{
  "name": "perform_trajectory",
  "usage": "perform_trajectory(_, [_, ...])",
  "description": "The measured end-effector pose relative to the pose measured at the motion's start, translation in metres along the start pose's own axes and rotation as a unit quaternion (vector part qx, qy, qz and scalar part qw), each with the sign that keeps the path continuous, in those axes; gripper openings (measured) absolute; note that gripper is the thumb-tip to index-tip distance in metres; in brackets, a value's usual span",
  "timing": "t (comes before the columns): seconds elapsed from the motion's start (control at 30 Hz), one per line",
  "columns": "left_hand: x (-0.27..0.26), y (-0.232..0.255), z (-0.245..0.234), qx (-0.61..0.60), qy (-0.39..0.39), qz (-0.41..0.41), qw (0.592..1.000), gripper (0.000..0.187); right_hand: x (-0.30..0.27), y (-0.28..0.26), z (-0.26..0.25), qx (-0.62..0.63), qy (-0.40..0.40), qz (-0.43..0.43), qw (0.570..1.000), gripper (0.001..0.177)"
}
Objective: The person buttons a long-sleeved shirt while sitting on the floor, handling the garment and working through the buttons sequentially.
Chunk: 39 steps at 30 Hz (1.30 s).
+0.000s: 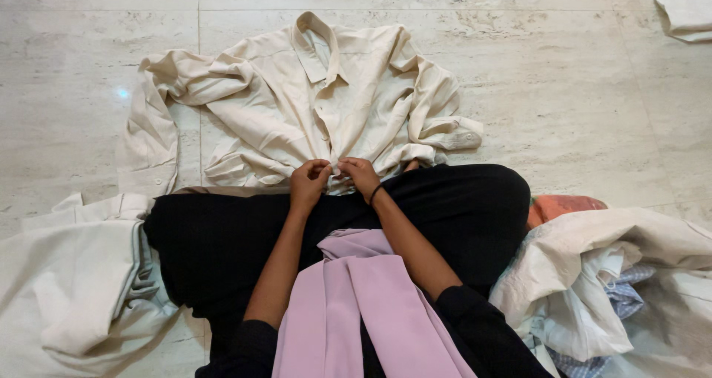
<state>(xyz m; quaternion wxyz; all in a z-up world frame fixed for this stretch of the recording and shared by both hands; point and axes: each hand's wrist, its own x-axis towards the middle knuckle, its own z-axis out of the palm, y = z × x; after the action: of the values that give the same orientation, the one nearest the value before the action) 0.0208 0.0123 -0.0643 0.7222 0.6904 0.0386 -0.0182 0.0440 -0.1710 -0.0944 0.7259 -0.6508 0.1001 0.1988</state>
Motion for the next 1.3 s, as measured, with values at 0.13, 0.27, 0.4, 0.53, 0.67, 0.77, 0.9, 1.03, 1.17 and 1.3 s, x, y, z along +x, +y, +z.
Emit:
perform_trajectory(0.13, [0.001,0.001,-0.003,-0.029,-0.001,-0.031,0.999,0.021,0.003,0.0,0.001,0.021,-0.022,-0.001,1.0,0.022])
perform_trajectory(0.27, [-0.001,0.004,0.0,-0.015,0.012,-0.041,0.999,0.023,0.004,0.004,0.001,0.048,-0.013,0.01,0.999,0.02])
perform_trajectory(0.4, [-0.003,0.007,0.001,0.033,0.016,-0.04,0.999,0.023,0.008,0.017,0.001,-0.015,-0.044,-0.117,0.992,0.017])
perform_trajectory(0.53, [-0.008,0.002,-0.002,0.063,0.018,-0.027,0.997,0.02,0.012,0.022,0.0,-0.051,-0.033,-0.124,0.99,0.016])
perform_trajectory(0.67, [-0.005,-0.006,-0.003,0.049,0.028,-0.003,0.998,0.018,0.011,0.018,0.002,-0.055,-0.042,-0.15,0.986,0.017])
perform_trajectory(0.77, [-0.003,-0.009,-0.005,0.042,0.039,-0.005,0.998,0.018,0.01,0.01,0.004,0.012,-0.014,-0.028,0.999,0.019])
perform_trajectory(0.9, [-0.005,-0.008,-0.004,0.031,0.05,-0.002,0.998,0.017,0.006,0.008,0.0,0.008,-0.041,-0.037,0.998,0.019])
perform_trajectory(1.03, [-0.006,-0.001,-0.002,0.049,0.069,0.006,0.996,0.017,0.014,0.021,-0.006,-0.018,-0.065,-0.077,0.995,0.023])
perform_trajectory(1.17, [-0.008,0.005,-0.003,0.075,0.067,0.0,0.995,0.017,0.021,0.03,-0.006,-0.073,-0.05,-0.174,0.981,0.019])
perform_trajectory(1.3, [-0.006,0.001,-0.004,0.01,0.017,-0.017,1.0,0.02,0.015,0.023,-0.004,-0.069,-0.044,-0.175,0.981,0.015])
